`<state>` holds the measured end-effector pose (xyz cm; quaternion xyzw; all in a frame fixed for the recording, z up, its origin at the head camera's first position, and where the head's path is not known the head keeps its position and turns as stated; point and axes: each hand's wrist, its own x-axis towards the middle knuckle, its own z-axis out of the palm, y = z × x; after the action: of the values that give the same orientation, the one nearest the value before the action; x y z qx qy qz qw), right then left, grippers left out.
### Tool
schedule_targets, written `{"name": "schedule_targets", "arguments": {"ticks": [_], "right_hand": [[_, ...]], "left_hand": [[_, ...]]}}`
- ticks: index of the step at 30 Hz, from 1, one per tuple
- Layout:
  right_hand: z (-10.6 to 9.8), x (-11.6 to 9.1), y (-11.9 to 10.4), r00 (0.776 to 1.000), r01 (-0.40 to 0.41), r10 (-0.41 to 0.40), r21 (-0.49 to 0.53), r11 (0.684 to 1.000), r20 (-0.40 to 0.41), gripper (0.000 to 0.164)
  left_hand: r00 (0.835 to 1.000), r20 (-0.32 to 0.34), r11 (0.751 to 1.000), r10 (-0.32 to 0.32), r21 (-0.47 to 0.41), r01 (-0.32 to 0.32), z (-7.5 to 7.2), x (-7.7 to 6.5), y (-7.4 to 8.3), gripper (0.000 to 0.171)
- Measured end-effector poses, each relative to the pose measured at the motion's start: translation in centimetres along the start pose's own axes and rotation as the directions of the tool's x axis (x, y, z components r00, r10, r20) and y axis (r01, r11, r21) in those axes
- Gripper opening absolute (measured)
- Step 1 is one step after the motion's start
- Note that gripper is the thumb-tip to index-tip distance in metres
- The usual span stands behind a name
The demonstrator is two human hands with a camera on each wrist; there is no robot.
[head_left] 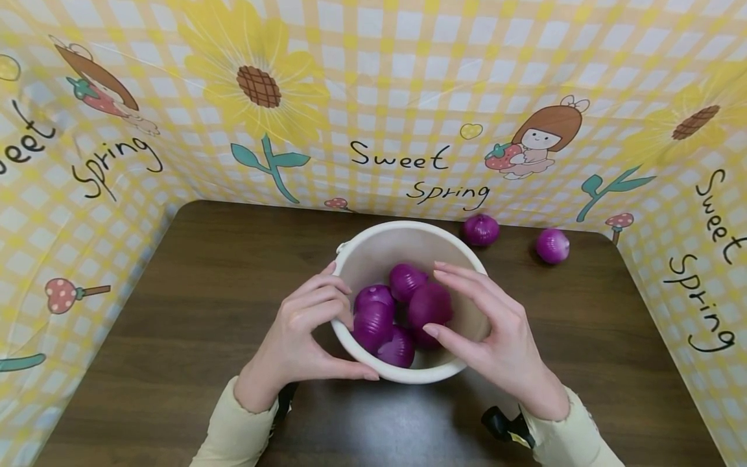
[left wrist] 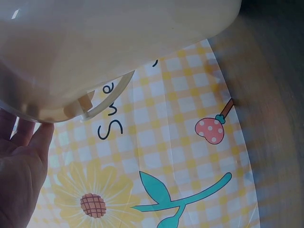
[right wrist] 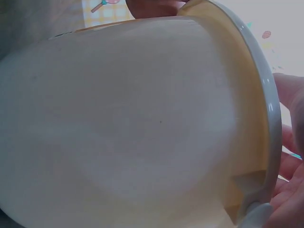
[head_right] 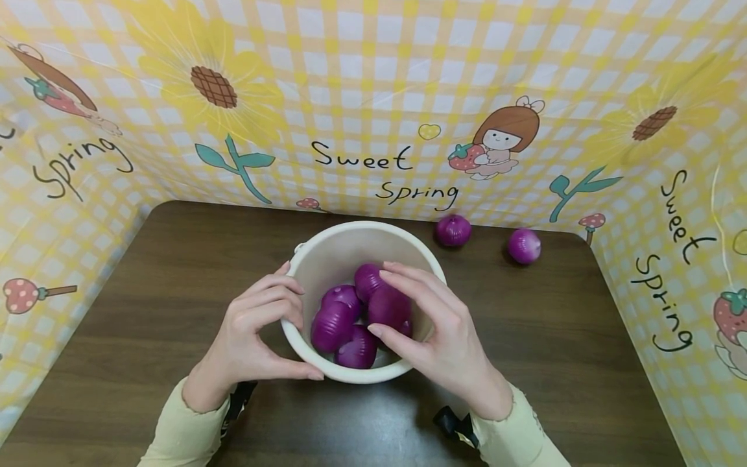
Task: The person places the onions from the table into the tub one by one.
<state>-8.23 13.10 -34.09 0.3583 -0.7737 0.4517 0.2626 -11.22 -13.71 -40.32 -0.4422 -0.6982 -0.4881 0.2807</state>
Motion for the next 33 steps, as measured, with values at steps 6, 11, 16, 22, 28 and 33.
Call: {"name": "schedule_targets", "arguments": {"ticks": [6,11,16,22,28,33], "right_hand": [[-0.2,0.1,-0.1,1.000,-0.016,0.016,-0.008,1.000,0.000,0.048],[-0.4,0.0,0.1,1.000,-0.021,0.021,-0.023,1.000,-0.009,0.049],[-0.6,-0.1,0.3,1.000,-0.027,0.026,-0.028,0.999,-0.016,0.050],[-0.8,-0.1,0.2,0.999,-0.040,0.039,-0.036,0.999,-0.021,0.051],[-1.0,-0.1,0.2,0.999,-0.046,0.044,-0.042,0.998,-0.031,0.051],[-1.2,-0.1,0.2,0.997,-0.062,0.061,-0.042,0.997,-0.040,0.052]], "left_hand": [[1.000,0.002,1.000,0.001,-0.002,-0.001,0.0,0.1,0.0,0.055],[1.000,0.006,1.000,-0.006,-0.002,0.006,0.0,0.1,0.0,0.055],[1.000,0.004,1.000,-0.008,-0.003,0.008,0.0,0.1,0.1,0.055],[1.000,0.000,1.000,0.001,-0.007,-0.001,0.0,0.1,0.1,0.055],[1.000,0.001,1.000,0.002,-0.007,-0.002,0.0,0.0,0.1,0.055],[1.000,0.001,1.000,0.000,-0.006,0.000,0.0,0.0,0.0,0.056]]}}
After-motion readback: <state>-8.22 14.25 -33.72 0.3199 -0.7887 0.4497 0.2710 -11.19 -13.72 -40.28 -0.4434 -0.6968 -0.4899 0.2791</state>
